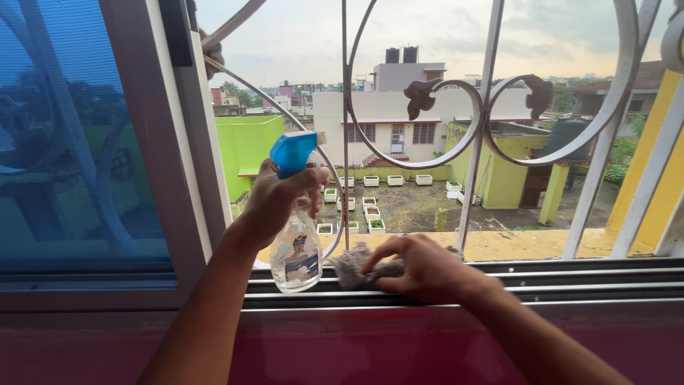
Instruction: The person sprays a cleaning solution onto the lower metal window frame and wipes it with a cloth. They repeatedly spray and wipe along the frame, moving from right to left and back, focusing on the horizontal track and vertical edges.
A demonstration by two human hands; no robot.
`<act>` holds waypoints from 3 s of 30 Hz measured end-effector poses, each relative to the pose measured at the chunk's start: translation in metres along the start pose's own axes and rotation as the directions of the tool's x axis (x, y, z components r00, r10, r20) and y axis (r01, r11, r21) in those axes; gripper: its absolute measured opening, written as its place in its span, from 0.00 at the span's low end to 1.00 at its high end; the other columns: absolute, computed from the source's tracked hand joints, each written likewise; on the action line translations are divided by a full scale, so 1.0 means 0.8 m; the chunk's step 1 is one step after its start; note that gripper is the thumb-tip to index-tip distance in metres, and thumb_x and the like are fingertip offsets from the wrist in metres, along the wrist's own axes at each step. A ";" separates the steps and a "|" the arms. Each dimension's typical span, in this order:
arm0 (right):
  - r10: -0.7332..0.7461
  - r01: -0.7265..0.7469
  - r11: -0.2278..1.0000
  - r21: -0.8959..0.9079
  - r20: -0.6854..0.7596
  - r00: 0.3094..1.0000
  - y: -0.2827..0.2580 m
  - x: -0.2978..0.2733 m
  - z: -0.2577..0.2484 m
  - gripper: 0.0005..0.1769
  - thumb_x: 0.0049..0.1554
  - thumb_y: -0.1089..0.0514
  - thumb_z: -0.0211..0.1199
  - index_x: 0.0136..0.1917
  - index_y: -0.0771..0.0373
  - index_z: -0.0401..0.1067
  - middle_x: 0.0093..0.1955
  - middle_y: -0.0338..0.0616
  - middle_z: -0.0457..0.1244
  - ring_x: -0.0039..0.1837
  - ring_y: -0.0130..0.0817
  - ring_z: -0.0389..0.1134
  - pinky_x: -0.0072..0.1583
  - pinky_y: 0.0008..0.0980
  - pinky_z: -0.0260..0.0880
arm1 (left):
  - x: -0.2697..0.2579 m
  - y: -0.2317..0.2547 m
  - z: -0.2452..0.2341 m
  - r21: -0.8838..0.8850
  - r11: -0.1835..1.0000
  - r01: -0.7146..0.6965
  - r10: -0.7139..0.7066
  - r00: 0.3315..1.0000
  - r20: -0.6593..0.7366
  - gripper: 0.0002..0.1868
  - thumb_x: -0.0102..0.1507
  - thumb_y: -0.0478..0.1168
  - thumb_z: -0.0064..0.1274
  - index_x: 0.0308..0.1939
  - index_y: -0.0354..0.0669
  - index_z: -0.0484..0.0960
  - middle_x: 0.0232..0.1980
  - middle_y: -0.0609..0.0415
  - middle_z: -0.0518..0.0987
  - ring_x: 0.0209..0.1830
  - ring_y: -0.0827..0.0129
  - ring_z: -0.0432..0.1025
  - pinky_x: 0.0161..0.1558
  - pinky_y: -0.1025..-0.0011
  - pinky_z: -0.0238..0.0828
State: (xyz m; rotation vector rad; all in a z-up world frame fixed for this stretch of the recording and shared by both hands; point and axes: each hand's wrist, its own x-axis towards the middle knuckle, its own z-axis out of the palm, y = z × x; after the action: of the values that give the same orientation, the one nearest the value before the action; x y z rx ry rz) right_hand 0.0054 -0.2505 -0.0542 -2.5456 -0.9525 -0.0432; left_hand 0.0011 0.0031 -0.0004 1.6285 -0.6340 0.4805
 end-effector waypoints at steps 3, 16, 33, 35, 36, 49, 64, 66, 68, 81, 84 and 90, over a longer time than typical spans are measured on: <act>0.075 -0.074 0.995 0.064 -0.004 0.997 0.036 -0.025 -0.020 0.18 0.50 0.49 0.70 0.55 0.47 0.82 0.57 0.41 0.72 0.62 0.35 0.74 0.67 0.39 0.73 | -0.001 -0.005 -0.004 -0.104 0.995 -0.010 0.009 1.000 -0.002 0.11 0.58 0.45 0.60 0.33 0.41 0.78 0.22 0.56 0.76 0.19 0.70 0.72 0.33 0.62 0.78; -0.080 0.091 0.984 0.154 -0.079 0.994 -0.005 0.025 0.035 0.18 0.53 0.47 0.68 0.57 0.48 0.77 0.55 0.44 0.74 0.56 0.36 0.76 0.61 0.39 0.76 | 0.005 -0.003 0.006 0.067 0.996 -0.054 0.051 0.998 0.046 0.11 0.59 0.47 0.59 0.33 0.43 0.79 0.21 0.56 0.76 0.17 0.72 0.72 0.30 0.70 0.72; 0.141 -0.132 0.988 0.085 -0.108 0.984 0.077 -0.059 -0.032 0.21 0.52 0.46 0.73 0.59 0.46 0.81 0.54 0.39 0.75 0.59 0.31 0.76 0.65 0.35 0.73 | -0.001 0.000 0.001 -0.045 0.997 -0.069 0.070 0.997 0.031 0.11 0.59 0.44 0.59 0.35 0.39 0.79 0.23 0.55 0.77 0.18 0.70 0.72 0.31 0.66 0.76; 0.099 -0.075 0.987 0.142 -0.168 0.981 0.092 -0.068 -0.033 0.22 0.49 0.49 0.72 0.59 0.48 0.81 0.55 0.39 0.76 0.61 0.32 0.76 0.66 0.35 0.71 | -0.002 -0.002 -0.001 -0.047 0.996 -0.076 0.078 0.996 0.036 0.12 0.59 0.45 0.59 0.35 0.39 0.78 0.22 0.54 0.76 0.20 0.69 0.73 0.33 0.65 0.76; 0.079 -0.044 0.984 0.171 -0.198 0.977 0.099 -0.069 -0.028 0.23 0.48 0.51 0.72 0.58 0.49 0.81 0.55 0.39 0.76 0.62 0.32 0.75 0.67 0.36 0.70 | -0.002 -0.004 -0.002 -0.047 0.996 -0.079 0.081 0.996 0.038 0.13 0.59 0.45 0.59 0.35 0.39 0.78 0.22 0.53 0.76 0.20 0.69 0.73 0.34 0.64 0.76; 0.275 -0.257 0.961 0.099 -0.294 0.915 0.087 -0.058 0.012 0.23 0.51 0.43 0.73 0.59 0.47 0.81 0.57 0.43 0.74 0.61 0.36 0.74 0.66 0.45 0.72 | -0.008 -0.010 -0.013 -0.063 0.993 -0.098 0.099 0.995 0.013 0.12 0.59 0.48 0.60 0.32 0.44 0.78 0.22 0.55 0.77 0.18 0.70 0.74 0.39 0.64 0.81; -0.091 0.109 0.988 0.106 -0.168 0.982 -0.020 0.012 0.046 0.17 0.56 0.50 0.68 0.58 0.49 0.80 0.53 0.44 0.73 0.54 0.35 0.76 0.59 0.37 0.75 | -0.007 0.002 0.000 0.031 0.993 -0.117 0.115 0.992 0.060 0.12 0.61 0.47 0.57 0.31 0.42 0.80 0.19 0.58 0.77 0.18 0.73 0.74 0.28 0.71 0.69; 0.008 0.010 0.991 0.136 -0.130 0.991 -0.012 0.007 0.041 0.17 0.56 0.49 0.67 0.59 0.48 0.79 0.52 0.43 0.73 0.51 0.34 0.76 0.57 0.35 0.77 | -0.006 0.002 -0.001 0.019 0.994 -0.110 0.109 0.992 0.060 0.11 0.60 0.47 0.57 0.33 0.43 0.81 0.20 0.57 0.77 0.18 0.73 0.73 0.27 0.71 0.70; 0.140 -0.127 0.981 0.144 -0.085 0.987 0.007 -0.001 0.035 0.19 0.56 0.47 0.66 0.60 0.44 0.78 0.50 0.41 0.75 0.48 0.33 0.76 0.55 0.34 0.78 | -0.004 0.001 -0.003 -0.019 0.996 -0.092 0.092 0.995 0.046 0.11 0.58 0.46 0.58 0.34 0.44 0.80 0.21 0.57 0.76 0.18 0.72 0.73 0.28 0.69 0.71; 0.510 -0.505 0.860 0.077 -0.200 0.837 0.193 -0.131 -0.082 0.24 0.50 0.45 0.76 0.60 0.46 0.83 0.53 0.41 0.73 0.55 0.37 0.75 0.59 0.36 0.78 | 0.004 -0.005 0.005 0.011 0.998 -0.067 0.066 0.994 0.090 0.12 0.60 0.46 0.60 0.33 0.42 0.77 0.21 0.56 0.75 0.17 0.69 0.71 0.29 0.65 0.73; 0.500 -0.472 0.865 0.169 -0.213 0.839 0.216 -0.137 -0.076 0.24 0.49 0.45 0.77 0.59 0.49 0.83 0.55 0.43 0.73 0.56 0.36 0.76 0.60 0.36 0.76 | 0.004 -0.005 0.002 -0.026 0.998 -0.051 0.053 0.995 0.088 0.11 0.60 0.45 0.58 0.34 0.42 0.79 0.22 0.56 0.76 0.18 0.72 0.72 0.31 0.65 0.77; 0.327 -0.316 0.945 0.089 -0.335 0.884 0.227 -0.136 -0.060 0.22 0.48 0.45 0.77 0.55 0.52 0.84 0.54 0.45 0.73 0.59 0.36 0.75 0.63 0.37 0.71 | 0.014 0.000 0.012 0.096 0.994 -0.046 0.032 0.988 0.148 0.14 0.62 0.47 0.60 0.37 0.41 0.77 0.22 0.55 0.75 0.17 0.69 0.72 0.34 0.65 0.76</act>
State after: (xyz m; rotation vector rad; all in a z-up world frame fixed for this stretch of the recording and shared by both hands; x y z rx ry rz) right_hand 0.0429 -0.4600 -0.0974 -2.5163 -0.3861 -0.3630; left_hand 0.0092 -0.0083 0.0056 1.7594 -0.7630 0.4287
